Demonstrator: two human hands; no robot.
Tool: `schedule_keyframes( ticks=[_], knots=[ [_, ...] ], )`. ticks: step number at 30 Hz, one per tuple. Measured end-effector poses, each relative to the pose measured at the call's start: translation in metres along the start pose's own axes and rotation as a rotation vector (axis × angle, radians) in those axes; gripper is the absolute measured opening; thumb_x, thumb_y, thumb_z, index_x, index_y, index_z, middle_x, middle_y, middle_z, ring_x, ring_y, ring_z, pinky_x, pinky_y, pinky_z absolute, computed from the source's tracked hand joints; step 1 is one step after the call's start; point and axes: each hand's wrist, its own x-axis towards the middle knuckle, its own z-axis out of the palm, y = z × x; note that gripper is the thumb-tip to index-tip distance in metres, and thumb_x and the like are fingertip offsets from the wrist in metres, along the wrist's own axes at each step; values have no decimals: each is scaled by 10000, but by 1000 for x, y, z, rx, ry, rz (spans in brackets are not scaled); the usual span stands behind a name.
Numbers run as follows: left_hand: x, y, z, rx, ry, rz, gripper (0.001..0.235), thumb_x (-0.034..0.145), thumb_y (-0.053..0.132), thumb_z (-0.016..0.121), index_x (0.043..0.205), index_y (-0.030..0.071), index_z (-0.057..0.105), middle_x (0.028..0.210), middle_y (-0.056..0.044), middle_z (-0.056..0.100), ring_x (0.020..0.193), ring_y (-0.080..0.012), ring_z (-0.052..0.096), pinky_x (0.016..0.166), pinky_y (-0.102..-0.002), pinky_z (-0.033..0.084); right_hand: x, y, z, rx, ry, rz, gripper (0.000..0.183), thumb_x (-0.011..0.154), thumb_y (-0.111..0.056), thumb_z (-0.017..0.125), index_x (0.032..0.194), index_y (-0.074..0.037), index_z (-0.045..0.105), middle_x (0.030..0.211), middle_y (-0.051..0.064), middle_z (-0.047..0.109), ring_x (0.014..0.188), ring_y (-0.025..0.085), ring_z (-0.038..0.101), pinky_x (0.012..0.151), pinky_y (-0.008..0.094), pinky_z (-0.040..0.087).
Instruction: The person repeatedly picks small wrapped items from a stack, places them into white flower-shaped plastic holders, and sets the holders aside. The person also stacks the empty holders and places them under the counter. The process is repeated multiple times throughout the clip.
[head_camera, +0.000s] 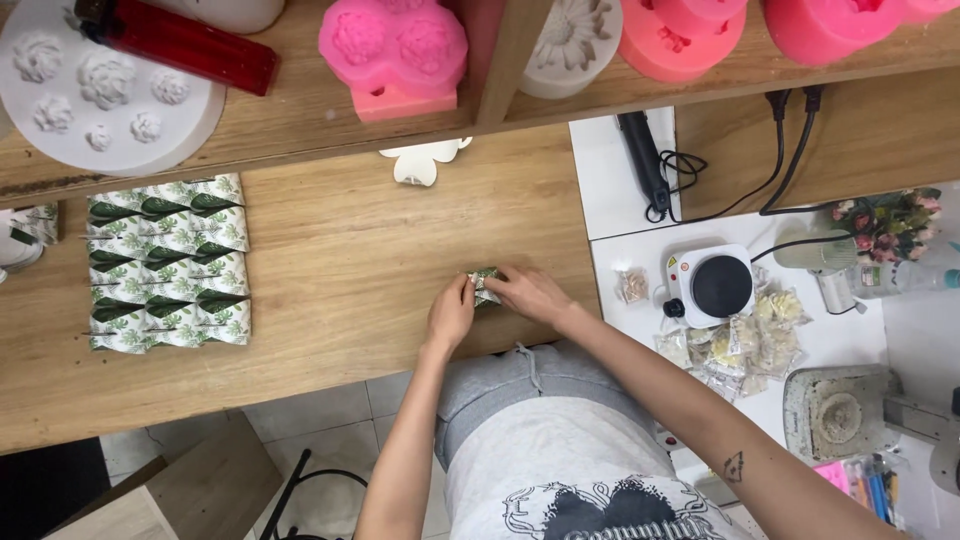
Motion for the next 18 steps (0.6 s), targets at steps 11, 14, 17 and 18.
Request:
schedule_keyframes(
  ticks=[11,14,17,18],
  knots=[
    [-3,27,-9,31,118,-15,248,1053,295,503,1012,79,619,890,-224,717,849,-467,678,709,-562,511,4,10,16,-29,-22,67,437,953,-311,687,1333,-139,557,1072,151,688,949,386,711,827,514,574],
    [-5,15,-10,-78,105,6,265,1073,293,459,1066,62,589,940,-241,709,890,-462,666,724,-549,506,8,-9,-25,65,-123,155,654,918,-403,702,1451,-110,463,1180,202,665,942,402,704,820,507,574],
    [-10,-6,5,-146,127,-17,259,1076,285,475,1083,33,537,950,-244,688,887,-442,658,734,-532,504,4,-7,-19,137,-144,159,692,857,-422,729,1425,-123,471,1253,201,645,943,367,717,805,491,581],
    [-14,1,2,-146,126,-20,259,1076,285,475,1083,33,537,950,-244,688,887,-442,658,734,-532,504,2,-6,-17,139,-146,159,692,857,-422,729,1425,-123,471,1253,201,645,943,367,717,805,491,581]
  ],
)
